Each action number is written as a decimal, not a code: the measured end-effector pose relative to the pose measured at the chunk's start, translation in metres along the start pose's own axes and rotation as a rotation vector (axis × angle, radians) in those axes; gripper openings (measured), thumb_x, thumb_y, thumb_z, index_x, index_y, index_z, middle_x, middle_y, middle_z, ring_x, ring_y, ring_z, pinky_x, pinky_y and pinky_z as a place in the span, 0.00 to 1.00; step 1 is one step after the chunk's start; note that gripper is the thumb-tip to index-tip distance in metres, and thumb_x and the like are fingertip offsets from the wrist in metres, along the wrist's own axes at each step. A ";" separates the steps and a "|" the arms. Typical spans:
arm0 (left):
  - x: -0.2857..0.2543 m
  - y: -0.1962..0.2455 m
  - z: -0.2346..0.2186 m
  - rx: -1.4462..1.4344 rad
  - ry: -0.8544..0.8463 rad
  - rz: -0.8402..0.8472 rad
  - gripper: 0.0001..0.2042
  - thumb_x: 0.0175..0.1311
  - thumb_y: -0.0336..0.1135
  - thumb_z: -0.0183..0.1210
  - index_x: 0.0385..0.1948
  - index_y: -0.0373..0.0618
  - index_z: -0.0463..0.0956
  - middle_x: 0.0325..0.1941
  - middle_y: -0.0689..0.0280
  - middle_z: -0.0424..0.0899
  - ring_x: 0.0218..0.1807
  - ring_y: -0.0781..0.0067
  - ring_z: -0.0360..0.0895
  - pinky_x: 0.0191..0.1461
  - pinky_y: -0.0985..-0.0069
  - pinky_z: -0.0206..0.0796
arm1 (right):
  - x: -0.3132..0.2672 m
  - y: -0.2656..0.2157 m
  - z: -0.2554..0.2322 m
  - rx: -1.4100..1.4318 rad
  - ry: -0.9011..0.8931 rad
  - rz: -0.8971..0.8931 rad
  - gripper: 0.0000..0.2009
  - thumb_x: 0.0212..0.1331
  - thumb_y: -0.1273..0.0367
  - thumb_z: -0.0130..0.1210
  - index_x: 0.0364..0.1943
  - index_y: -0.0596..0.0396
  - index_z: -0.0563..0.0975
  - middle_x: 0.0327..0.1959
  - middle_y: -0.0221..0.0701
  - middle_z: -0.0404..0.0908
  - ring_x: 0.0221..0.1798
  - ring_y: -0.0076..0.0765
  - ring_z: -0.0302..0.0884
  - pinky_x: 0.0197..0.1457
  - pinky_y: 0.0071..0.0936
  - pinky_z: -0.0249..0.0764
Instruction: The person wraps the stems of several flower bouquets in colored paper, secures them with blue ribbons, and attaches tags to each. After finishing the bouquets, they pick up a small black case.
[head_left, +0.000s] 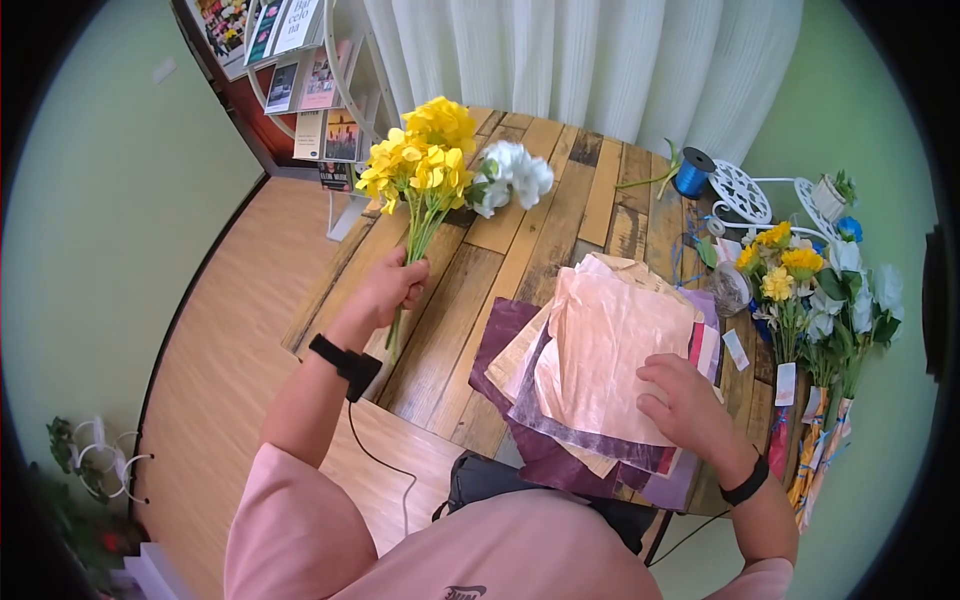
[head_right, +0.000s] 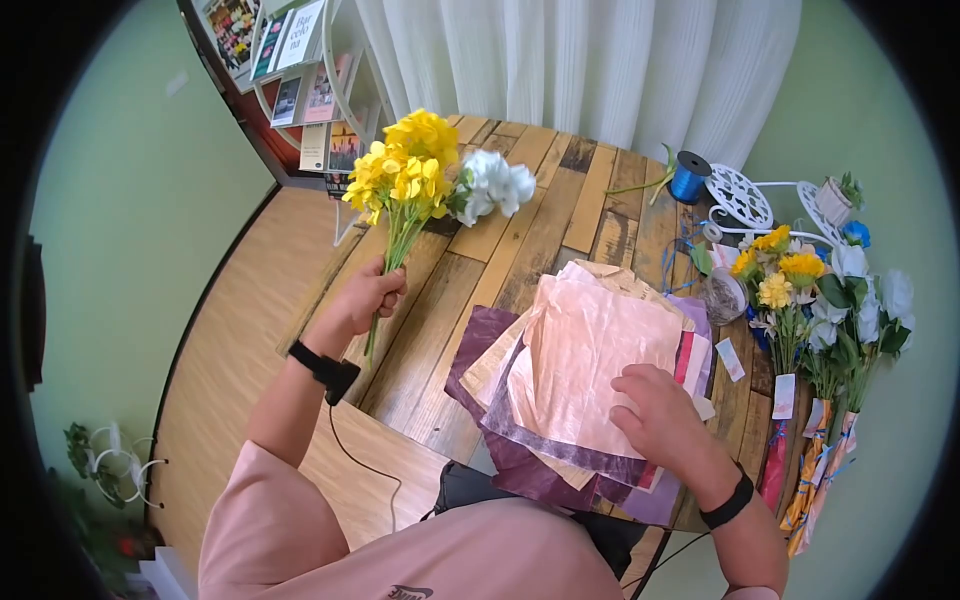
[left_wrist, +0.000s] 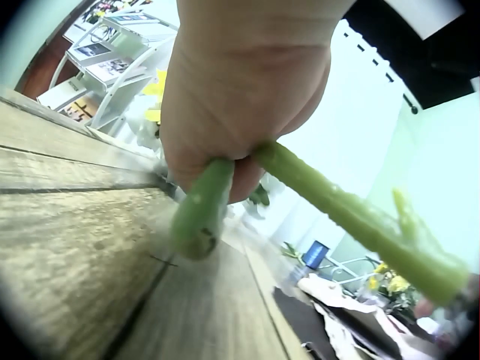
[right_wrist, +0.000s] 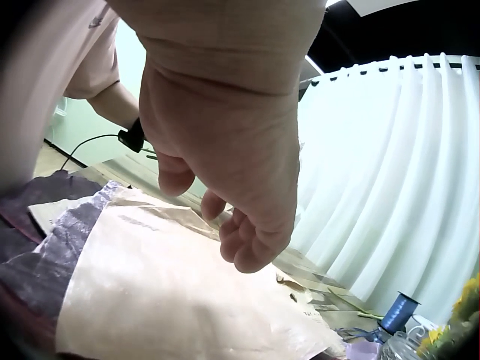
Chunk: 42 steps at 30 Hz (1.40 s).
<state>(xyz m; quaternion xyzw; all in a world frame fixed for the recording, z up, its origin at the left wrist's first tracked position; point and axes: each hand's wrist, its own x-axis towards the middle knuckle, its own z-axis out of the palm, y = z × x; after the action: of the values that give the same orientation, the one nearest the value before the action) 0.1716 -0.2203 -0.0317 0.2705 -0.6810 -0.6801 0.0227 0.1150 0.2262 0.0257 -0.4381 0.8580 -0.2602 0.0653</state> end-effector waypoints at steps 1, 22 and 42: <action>-0.009 0.009 0.010 -0.186 -0.064 0.001 0.05 0.69 0.34 0.54 0.37 0.49 0.68 0.23 0.71 0.69 0.17 0.85 0.60 0.19 0.82 0.52 | 0.003 -0.001 0.000 0.016 -0.010 -0.008 0.15 0.53 0.69 0.59 0.44 0.60 0.78 0.49 0.45 0.77 0.53 0.54 0.74 0.58 0.41 0.71; -0.061 0.003 0.218 -0.489 -0.612 0.009 0.16 0.75 0.45 0.46 0.55 0.46 0.68 0.46 0.66 0.80 0.43 0.75 0.79 0.45 0.77 0.74 | 0.093 0.008 0.012 0.940 0.234 0.297 0.08 0.66 0.69 0.49 0.43 0.58 0.75 0.35 0.27 0.78 0.35 0.20 0.74 0.38 0.22 0.72; -0.034 0.000 0.258 0.141 -0.394 0.483 0.22 0.58 0.30 0.50 0.56 0.33 0.62 0.47 0.46 0.77 0.50 0.51 0.76 0.54 0.65 0.67 | 0.101 0.036 0.015 0.816 0.113 0.326 0.09 0.65 0.65 0.53 0.37 0.58 0.74 0.32 0.25 0.75 0.33 0.18 0.71 0.34 0.21 0.68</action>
<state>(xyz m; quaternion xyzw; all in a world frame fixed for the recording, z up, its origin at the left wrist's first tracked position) 0.0979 0.0288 -0.0395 -0.0350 -0.7622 -0.6456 0.0323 0.0332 0.1579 0.0062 -0.2207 0.7451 -0.5873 0.2262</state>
